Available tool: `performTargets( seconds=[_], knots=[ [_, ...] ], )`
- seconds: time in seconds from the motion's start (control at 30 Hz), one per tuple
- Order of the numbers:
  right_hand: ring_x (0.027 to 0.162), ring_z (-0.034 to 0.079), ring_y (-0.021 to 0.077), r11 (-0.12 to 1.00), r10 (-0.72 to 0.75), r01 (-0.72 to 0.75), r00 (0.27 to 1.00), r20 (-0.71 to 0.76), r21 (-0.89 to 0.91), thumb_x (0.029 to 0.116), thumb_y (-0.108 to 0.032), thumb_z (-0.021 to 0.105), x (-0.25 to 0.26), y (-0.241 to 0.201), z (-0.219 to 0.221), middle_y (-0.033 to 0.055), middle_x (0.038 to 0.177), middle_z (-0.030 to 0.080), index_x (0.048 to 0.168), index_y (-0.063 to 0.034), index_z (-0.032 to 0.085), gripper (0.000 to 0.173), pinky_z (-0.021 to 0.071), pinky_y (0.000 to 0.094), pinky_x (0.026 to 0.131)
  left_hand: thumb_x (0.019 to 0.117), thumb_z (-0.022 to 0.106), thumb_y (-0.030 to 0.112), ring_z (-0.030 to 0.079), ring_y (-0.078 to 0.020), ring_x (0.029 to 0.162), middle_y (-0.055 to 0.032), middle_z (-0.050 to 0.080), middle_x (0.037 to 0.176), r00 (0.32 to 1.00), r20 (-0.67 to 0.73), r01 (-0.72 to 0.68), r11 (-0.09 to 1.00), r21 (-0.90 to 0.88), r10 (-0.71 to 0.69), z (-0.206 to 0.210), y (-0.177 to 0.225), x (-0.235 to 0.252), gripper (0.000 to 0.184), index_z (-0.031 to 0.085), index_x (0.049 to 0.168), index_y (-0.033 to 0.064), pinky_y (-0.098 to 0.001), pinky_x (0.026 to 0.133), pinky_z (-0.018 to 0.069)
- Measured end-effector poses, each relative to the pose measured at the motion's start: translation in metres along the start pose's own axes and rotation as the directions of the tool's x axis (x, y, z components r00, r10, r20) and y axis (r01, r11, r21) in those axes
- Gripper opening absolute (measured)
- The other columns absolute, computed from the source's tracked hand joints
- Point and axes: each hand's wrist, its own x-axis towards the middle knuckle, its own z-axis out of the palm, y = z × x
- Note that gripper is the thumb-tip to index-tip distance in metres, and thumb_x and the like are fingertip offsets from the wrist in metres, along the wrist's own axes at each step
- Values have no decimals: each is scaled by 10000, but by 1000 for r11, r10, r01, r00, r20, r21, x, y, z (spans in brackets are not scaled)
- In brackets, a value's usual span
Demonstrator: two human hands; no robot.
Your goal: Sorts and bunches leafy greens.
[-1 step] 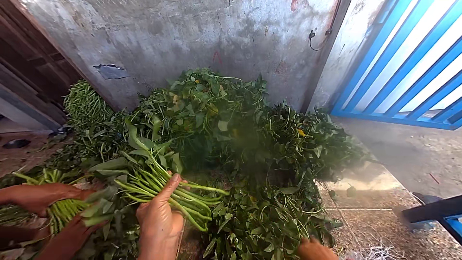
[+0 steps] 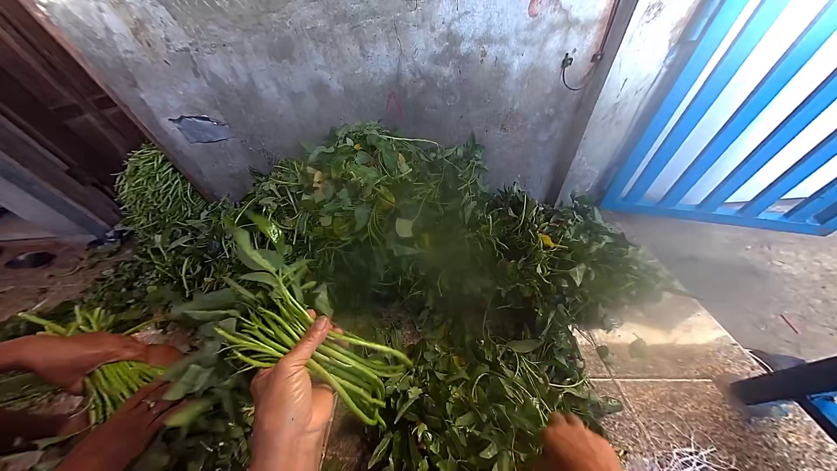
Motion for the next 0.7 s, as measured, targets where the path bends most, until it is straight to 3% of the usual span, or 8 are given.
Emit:
performTargets(
  seconds=[0.13,0.2,0.3,0.37,0.43,0.53,0.6,0.7],
  knots=[
    [1268,576,464,997,73,-64,967,-245,44,1017,-273,558,85,-18,-22,240,1343,624,1189,-51,729,329,530,644,920,978,593,-6,705,-252,679,-179,695,828,967,90,238,971,24,-239,8,-4,-6,139,631,1102,-56,-378,620,626],
    [1297,549,478,1000,5,-3,990,-140,12,1006,-162,538,144,-16,0,230,1451,551,1284,-73,691,329,513,669,955,985,571,-18,727,-281,714,-197,704,843,943,138,304,953,23,-304,12,-5,-11,112,618,1073,-69,-401,655,642],
    [1383,449,506,977,-117,133,987,106,-164,933,-27,615,201,-12,39,215,1566,431,1434,-150,598,516,486,719,966,991,543,-42,739,-328,768,-239,713,911,912,254,333,943,5,-323,10,-7,-12,106,602,1069,-81,-445,705,648],
    [1456,366,483,928,-139,193,973,187,-319,959,20,573,211,-14,52,206,1592,407,1422,-93,591,477,438,682,1044,977,567,-57,745,-339,760,-252,720,897,916,253,320,947,13,-312,10,-8,-12,114,598,1079,-95,-457,710,650],
    [1458,373,456,898,-170,224,970,172,-379,960,17,570,209,-17,48,219,1558,443,1336,-20,638,385,409,645,1095,966,588,-61,738,-314,722,-231,712,845,927,226,301,953,33,-301,10,-9,-12,118,590,1079,-93,-437,683,650],
    [1339,520,426,939,-288,272,957,-44,-212,1004,-137,544,187,-18,3,225,1350,625,1167,13,701,272,394,645,1087,961,607,-57,712,-259,649,-196,695,791,946,158,278,959,56,-284,12,-8,-10,121,611,1078,-87,-373,602,636],
    [1207,634,391,942,-316,335,909,-271,23,1028,-211,525,163,-9,-32,200,1201,705,1172,-23,706,298,444,628,1061,955,613,-60,705,-253,644,-196,694,797,951,131,273,960,66,-280,11,-8,-9,175,631,1125,-97,-364,589,630],
    [942,672,306,847,-216,375,890,-401,377,1050,-309,473,139,10,-55,160,997,685,1187,-35,651,354,528,542,884,935,628,-80,723,-276,682,-218,714,853,952,109,279,957,78,-286,11,-10,-7,193,615,1127,-99,-384,619,637]
  ],
)
